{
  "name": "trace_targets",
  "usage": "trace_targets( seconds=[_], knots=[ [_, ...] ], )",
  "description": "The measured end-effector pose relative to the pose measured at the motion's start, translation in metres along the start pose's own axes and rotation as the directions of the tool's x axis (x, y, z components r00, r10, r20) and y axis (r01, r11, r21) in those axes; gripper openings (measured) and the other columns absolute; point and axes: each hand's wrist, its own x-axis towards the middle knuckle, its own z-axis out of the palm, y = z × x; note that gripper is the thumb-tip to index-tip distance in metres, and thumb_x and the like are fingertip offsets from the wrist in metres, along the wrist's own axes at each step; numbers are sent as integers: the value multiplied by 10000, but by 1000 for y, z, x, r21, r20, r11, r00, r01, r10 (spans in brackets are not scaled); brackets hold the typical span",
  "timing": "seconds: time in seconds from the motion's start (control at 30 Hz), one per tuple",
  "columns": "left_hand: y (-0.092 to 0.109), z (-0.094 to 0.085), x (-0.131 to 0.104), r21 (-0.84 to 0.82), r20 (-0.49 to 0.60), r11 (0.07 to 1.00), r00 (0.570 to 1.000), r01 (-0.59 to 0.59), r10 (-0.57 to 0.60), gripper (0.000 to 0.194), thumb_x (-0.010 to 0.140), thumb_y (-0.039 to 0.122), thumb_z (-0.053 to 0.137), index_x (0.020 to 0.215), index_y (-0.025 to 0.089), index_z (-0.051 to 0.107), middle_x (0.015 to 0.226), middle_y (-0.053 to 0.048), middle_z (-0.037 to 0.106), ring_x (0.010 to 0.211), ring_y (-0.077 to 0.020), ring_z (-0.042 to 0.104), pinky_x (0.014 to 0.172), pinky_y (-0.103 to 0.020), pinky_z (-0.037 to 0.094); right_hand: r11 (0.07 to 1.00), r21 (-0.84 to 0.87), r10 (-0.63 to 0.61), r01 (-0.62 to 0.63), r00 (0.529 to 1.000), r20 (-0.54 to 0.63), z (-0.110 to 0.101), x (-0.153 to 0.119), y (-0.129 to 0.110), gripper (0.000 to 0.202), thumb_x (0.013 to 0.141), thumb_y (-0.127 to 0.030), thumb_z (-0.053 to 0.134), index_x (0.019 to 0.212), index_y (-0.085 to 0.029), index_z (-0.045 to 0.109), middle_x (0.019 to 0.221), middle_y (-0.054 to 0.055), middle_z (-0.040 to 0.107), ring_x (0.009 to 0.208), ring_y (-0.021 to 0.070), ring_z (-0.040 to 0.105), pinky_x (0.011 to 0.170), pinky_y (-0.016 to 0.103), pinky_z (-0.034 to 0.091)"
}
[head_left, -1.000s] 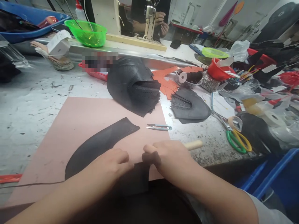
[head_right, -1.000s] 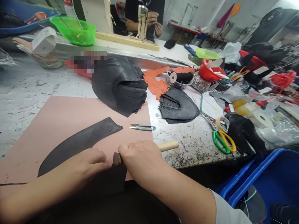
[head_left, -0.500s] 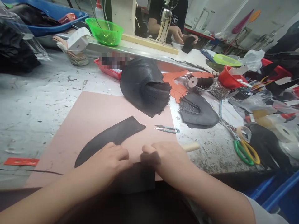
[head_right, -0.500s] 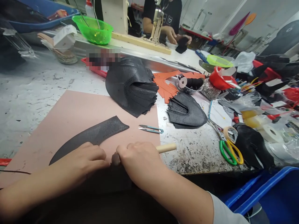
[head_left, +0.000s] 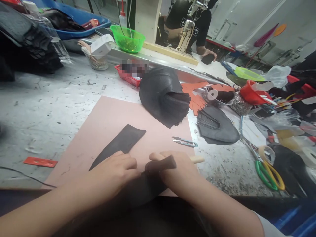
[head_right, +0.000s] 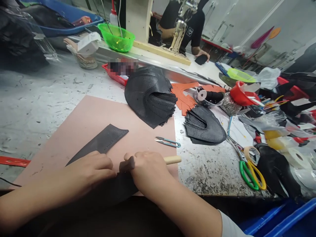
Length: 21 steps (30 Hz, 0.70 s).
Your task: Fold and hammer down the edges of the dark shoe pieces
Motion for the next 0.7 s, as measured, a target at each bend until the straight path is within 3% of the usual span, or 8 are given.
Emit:
trace_targets(
  seconds=[0.17, 0.27, 0.4, 0.6, 0.7],
  knots=[
    [-3, 3, -8, -38, -45, 999, 999, 25, -27, 275, 817, 6, 466, 909, 230, 597, 844, 8, 556, 774, -143, 497, 716, -284, 350, 1000, -20, 6, -6, 1000, 21, -2, 6, -6, 107, 797, -128, 518, 767, -224, 558, 613, -32, 560, 533, 115, 470, 493, 261, 166],
    [-3, 2, -11, 6, -27, 1000, 1000, 11, -11, 351, 800, -29, 452, 941, 259, 595, 850, 14, 549, 782, -147, 490, 722, -295, 338, 998, -53, 35, -34, 999, 31, -4, 8, -10, 109, 805, -136, 514, 752, -221, 558, 603, -25, 560, 522, 122, 473, 491, 266, 161],
    [-3, -3, -14, -15, -42, 999, 999, 33, -34, 342, 812, -20, 466, 960, 260, 595, 858, 10, 558, 797, -149, 490, 721, -286, 350, 999, -14, -44, 44, 999, 23, -6, 9, -15, 128, 775, -105, 522, 771, -229, 555, 596, -36, 562, 522, 121, 472, 494, 258, 180],
    [-5, -5, -22, 33, -2, 999, 999, 37, -37, 425, 802, -23, 485, 1068, 298, 570, 910, 5, 575, 837, -167, 489, 739, -294, 356, 998, -54, -28, 29, 1000, 9, -8, 12, -23, 133, 789, -110, 507, 749, -228, 553, 614, -23, 584, 549, 133, 506, 500, 264, 184],
    [-8, -7, -24, -15, -21, 1000, 1000, 7, -7, 472, 790, -44, 467, 1086, 313, 557, 918, 12, 577, 846, -163, 489, 754, -288, 352, 997, -30, -76, 78, 995, 68, -9, 14, -28, 117, 777, -112, 521, 758, -224, 548, 629, -28, 596, 542, 128, 511, 487, 255, 191]
  ],
)
